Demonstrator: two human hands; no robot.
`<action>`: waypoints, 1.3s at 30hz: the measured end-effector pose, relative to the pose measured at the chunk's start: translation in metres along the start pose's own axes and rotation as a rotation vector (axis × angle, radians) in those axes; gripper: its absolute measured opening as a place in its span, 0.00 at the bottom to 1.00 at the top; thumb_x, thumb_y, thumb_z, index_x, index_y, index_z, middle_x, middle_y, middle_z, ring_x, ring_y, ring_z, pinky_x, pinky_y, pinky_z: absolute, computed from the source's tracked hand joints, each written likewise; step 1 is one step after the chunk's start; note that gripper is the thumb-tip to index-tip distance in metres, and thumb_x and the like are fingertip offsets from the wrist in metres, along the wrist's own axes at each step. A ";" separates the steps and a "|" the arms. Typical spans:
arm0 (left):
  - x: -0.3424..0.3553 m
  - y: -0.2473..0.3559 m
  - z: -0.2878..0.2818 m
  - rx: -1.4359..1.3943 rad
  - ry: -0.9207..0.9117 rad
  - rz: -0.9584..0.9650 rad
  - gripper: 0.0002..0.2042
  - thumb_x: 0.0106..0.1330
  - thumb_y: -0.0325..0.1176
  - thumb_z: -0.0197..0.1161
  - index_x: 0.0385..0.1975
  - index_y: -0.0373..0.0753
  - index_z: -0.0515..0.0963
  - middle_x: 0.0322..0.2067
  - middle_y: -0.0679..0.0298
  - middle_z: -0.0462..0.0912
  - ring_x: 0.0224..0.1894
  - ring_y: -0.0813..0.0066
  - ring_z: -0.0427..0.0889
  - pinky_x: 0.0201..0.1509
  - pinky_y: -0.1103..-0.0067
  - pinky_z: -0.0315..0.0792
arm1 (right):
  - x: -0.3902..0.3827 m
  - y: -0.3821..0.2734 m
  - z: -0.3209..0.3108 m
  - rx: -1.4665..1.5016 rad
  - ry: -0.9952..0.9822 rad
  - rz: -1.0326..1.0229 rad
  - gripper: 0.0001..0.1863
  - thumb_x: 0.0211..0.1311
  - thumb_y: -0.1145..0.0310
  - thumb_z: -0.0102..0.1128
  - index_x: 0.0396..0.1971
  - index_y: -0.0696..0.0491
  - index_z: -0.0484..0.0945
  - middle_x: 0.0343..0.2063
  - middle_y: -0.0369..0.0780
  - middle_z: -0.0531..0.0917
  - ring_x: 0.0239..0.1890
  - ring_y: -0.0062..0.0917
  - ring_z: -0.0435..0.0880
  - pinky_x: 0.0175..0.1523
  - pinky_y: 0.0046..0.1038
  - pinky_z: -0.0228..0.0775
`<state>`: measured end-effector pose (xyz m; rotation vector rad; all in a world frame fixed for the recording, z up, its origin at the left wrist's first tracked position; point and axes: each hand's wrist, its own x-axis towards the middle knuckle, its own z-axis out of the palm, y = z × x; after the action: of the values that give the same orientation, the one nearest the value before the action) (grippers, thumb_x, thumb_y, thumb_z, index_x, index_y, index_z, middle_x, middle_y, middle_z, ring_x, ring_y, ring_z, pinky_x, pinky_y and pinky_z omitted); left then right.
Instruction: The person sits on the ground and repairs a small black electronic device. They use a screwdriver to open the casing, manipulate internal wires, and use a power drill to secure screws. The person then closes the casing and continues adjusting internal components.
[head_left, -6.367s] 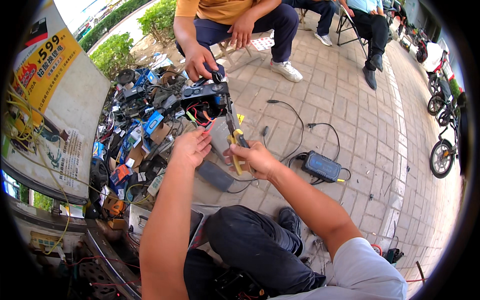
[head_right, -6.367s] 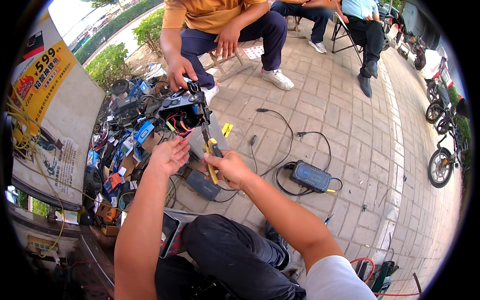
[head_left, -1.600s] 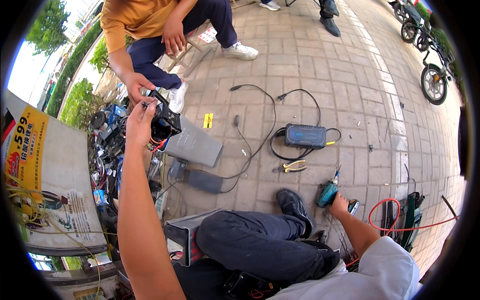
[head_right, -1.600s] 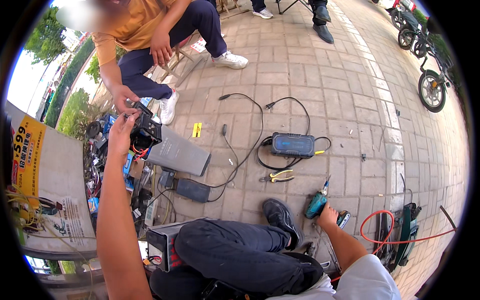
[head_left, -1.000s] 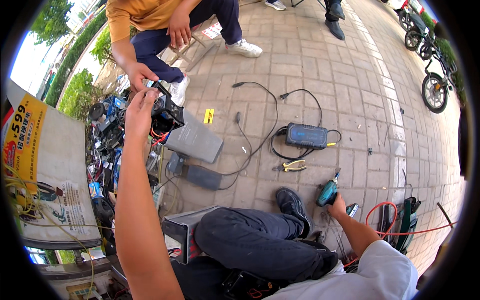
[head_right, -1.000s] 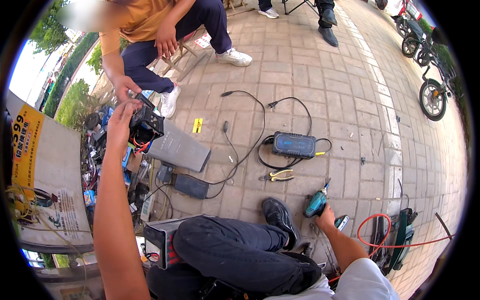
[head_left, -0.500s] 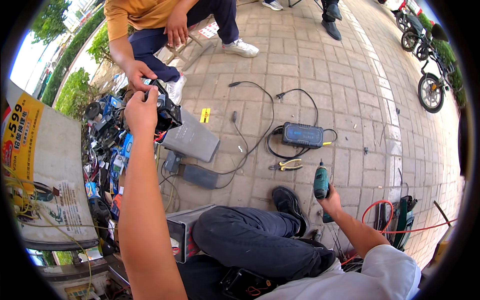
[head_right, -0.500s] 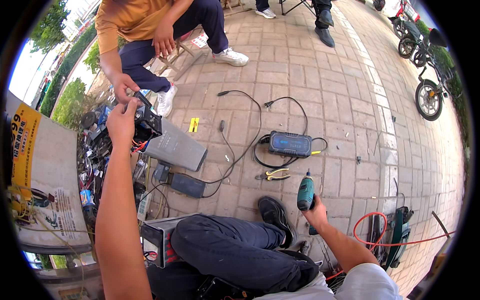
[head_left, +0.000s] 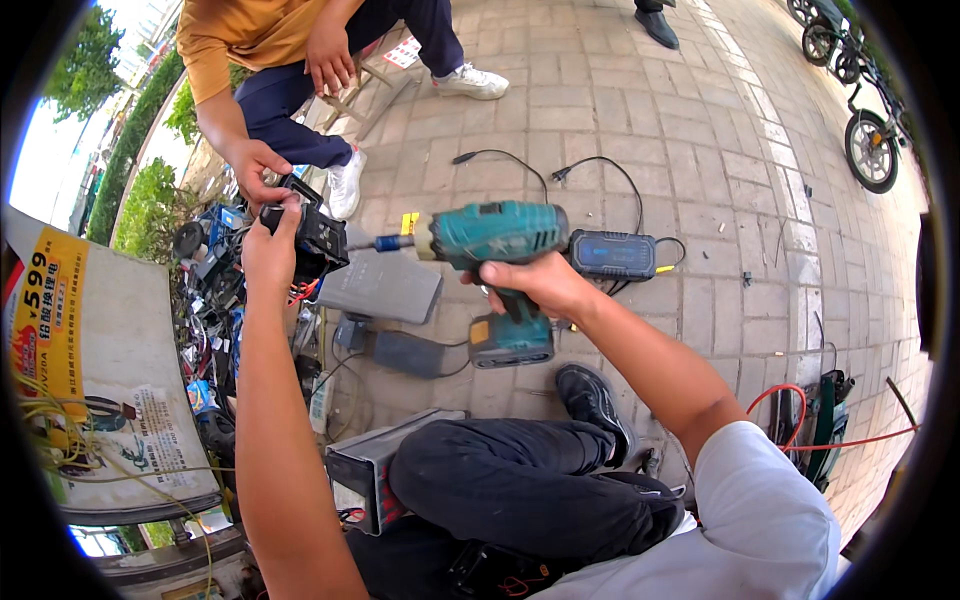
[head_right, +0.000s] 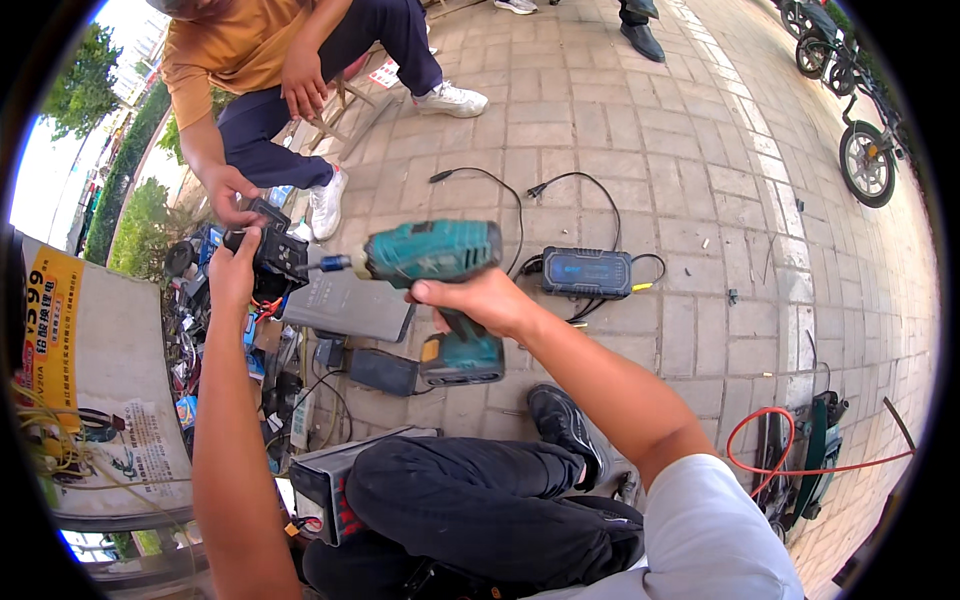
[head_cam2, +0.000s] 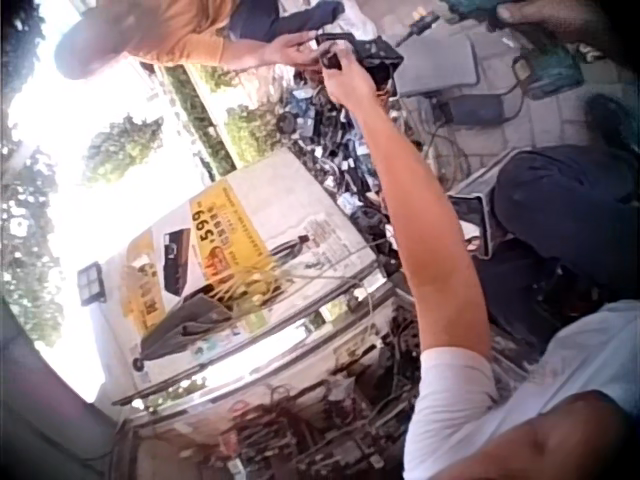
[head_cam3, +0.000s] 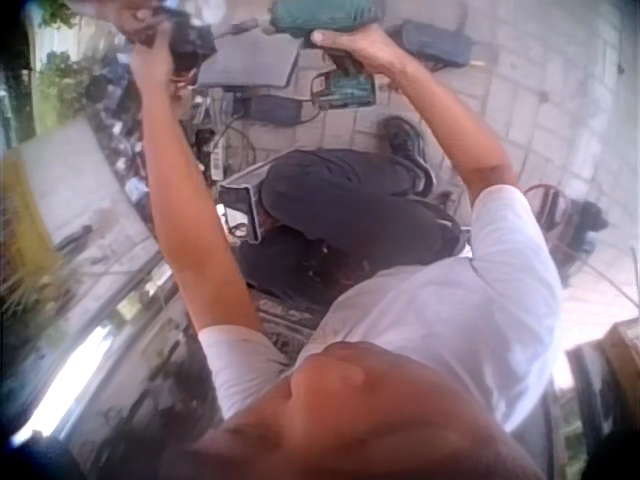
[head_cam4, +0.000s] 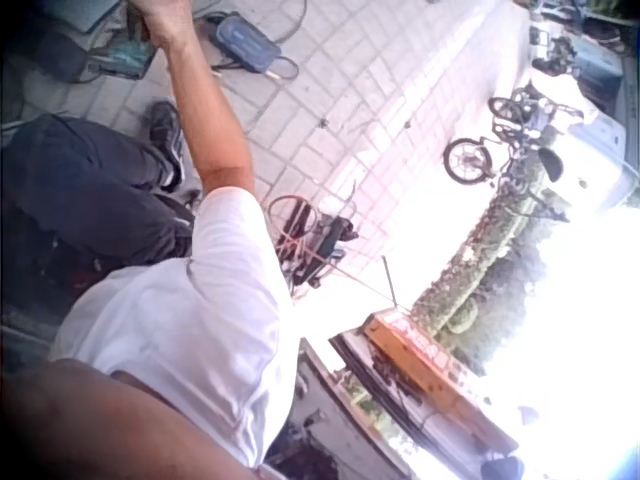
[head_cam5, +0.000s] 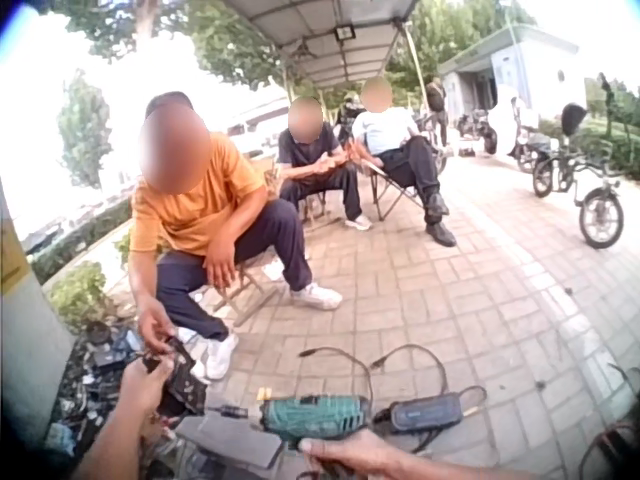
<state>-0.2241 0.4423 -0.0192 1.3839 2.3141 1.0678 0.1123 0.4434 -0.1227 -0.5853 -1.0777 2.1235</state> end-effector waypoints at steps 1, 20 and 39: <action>-0.002 0.000 -0.001 -0.052 -0.016 -0.002 0.20 0.65 0.47 0.65 0.45 0.37 0.82 0.39 0.61 0.84 0.41 0.74 0.80 0.50 0.77 0.70 | 0.013 -0.003 0.007 0.025 0.008 0.000 0.24 0.58 0.63 0.71 0.51 0.57 0.75 0.37 0.45 0.84 0.23 0.21 0.78 0.27 0.24 0.74; -0.007 0.001 -0.006 -0.112 -0.079 0.055 0.16 0.66 0.40 0.65 0.43 0.33 0.82 0.36 0.66 0.83 0.37 0.79 0.78 0.46 0.80 0.71 | 0.044 0.009 0.026 0.067 0.028 0.004 0.20 0.58 0.62 0.70 0.44 0.58 0.77 0.32 0.43 0.83 0.16 0.19 0.76 0.20 0.23 0.72; -0.011 0.004 -0.009 -0.145 -0.094 0.043 0.16 0.66 0.42 0.66 0.43 0.35 0.81 0.35 0.67 0.82 0.36 0.80 0.77 0.45 0.80 0.71 | 0.048 0.004 0.025 0.030 -0.023 -0.008 0.17 0.58 0.67 0.70 0.45 0.57 0.77 0.31 0.42 0.82 0.22 0.19 0.78 0.23 0.22 0.72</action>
<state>-0.2201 0.4302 -0.0117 1.4023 2.1054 1.1334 0.0621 0.4639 -0.1161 -0.5427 -1.0575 2.1405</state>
